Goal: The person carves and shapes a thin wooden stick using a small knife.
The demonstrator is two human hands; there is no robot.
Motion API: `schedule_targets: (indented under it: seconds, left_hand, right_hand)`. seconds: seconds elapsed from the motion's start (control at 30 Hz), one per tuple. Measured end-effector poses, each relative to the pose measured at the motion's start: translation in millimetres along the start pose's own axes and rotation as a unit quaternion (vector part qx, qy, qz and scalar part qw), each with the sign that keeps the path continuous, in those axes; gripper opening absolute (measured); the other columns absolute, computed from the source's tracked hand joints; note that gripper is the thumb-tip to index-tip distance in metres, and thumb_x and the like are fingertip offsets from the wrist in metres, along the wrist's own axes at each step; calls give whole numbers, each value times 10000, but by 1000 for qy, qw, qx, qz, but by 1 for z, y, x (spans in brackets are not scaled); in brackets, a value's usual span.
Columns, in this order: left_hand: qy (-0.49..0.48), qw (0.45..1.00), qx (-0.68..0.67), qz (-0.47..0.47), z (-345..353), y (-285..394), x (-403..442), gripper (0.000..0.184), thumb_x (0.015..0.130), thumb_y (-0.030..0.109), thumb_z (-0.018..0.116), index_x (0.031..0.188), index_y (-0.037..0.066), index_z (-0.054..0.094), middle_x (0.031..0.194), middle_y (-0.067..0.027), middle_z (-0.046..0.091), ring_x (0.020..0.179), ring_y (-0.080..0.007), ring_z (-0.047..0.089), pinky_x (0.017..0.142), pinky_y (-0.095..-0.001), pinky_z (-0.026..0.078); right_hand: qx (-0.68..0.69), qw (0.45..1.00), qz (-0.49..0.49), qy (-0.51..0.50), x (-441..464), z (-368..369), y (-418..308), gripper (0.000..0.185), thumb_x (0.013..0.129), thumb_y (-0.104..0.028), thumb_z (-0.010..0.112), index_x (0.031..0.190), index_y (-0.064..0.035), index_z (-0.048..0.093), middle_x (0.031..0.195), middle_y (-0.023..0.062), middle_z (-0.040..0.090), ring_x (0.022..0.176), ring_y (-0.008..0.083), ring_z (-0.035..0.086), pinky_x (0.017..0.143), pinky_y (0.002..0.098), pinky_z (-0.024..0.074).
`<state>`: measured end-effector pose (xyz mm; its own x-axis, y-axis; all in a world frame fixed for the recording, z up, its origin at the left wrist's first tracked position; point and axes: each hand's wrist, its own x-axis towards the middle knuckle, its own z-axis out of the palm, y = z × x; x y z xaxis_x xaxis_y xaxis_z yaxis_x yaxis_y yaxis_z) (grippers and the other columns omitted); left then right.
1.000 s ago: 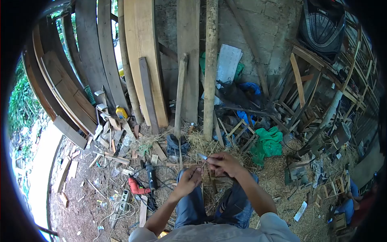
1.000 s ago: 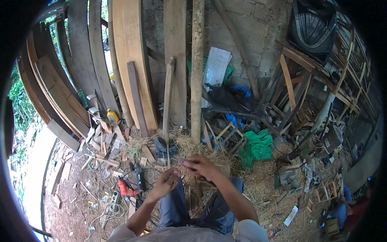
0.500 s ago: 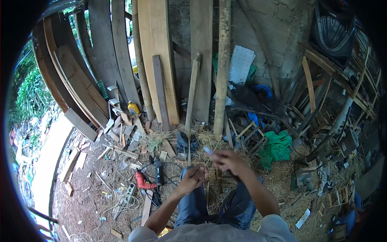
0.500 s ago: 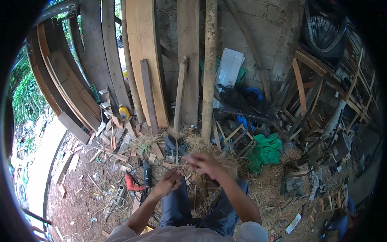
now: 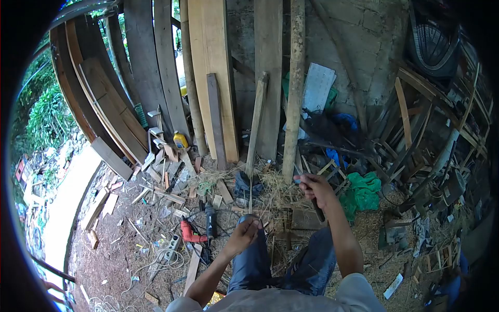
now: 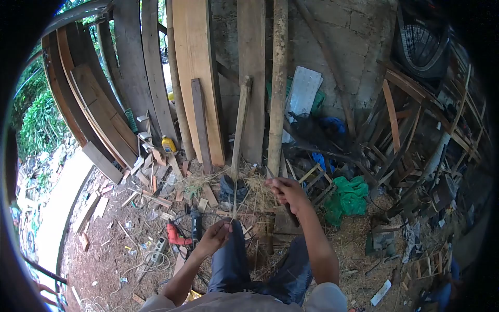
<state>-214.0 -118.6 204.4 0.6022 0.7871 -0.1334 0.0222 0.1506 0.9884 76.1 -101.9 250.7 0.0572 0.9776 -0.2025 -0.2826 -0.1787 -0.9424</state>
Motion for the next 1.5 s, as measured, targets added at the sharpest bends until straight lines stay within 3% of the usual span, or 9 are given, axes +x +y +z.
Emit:
schedule_targets:
  seconds: [0.13,0.33,0.6,0.67,0.7,0.8,1.17,1.27,1.5]
  left_hand:
    - [27,998,10,59,6,-18,16,219,992,249,426,900,68,509,573,50,373,483,-35,344,443,-196,267]
    - [43,984,127,114,25,8,13,221,984,223,434,900,45,536,598,41,412,539,-48,380,487,-226,314]
    - [59,961,195,188,30,10,12,206,979,183,420,905,33,540,649,29,416,559,-59,373,529,-234,325]
    - [60,955,199,209,23,-2,7,197,979,190,428,910,41,537,642,33,406,553,-56,367,521,-226,319]
    - [60,950,203,230,18,-6,6,188,980,197,436,915,49,533,636,36,396,547,-53,360,513,-219,313]
    - [47,997,11,54,6,-12,7,173,982,216,444,933,72,527,605,42,371,511,-43,343,476,-202,287]
    - [14,997,-58,49,2,13,15,226,985,257,452,981,47,535,606,32,411,484,-46,361,455,-208,295]
    - [55,995,-70,42,0,21,14,224,981,237,467,1003,33,555,632,36,447,521,-39,383,487,-211,317]
    - [134,986,-24,90,-14,12,18,214,968,212,498,923,37,613,665,37,492,570,-37,414,524,-205,334]
  right_hand:
    - [-114,992,47,-4,-37,45,-7,294,949,-202,523,1186,-38,581,729,-13,540,502,32,369,453,199,309]
    - [-45,988,57,-134,-31,49,24,272,933,-189,557,1129,-9,609,688,-26,528,484,18,355,439,187,283]
    - [-46,986,77,-142,-19,24,8,286,939,-197,546,1098,32,611,663,-22,506,460,25,338,403,201,251]
    - [-89,993,18,71,-6,-6,0,300,943,-203,540,1107,42,598,657,-18,501,457,29,334,400,212,244]
    - [-33,997,-3,70,-4,-27,-9,303,944,-210,537,1120,30,592,656,-17,498,455,30,333,400,214,241]
    - [8,998,-36,50,-5,-40,-15,315,949,-231,528,1139,13,583,655,-17,493,454,32,329,404,213,239]
    - [-74,989,-67,-114,14,48,-12,283,930,-195,573,1146,-13,584,750,-22,548,453,10,328,403,194,247]
    - [-91,986,-131,-55,30,65,-11,168,896,-171,623,956,-14,638,628,-52,516,451,1,347,398,197,248]
    - [-144,984,-104,-3,31,96,9,139,900,-165,617,971,-45,608,698,-48,505,467,2,309,410,182,228]
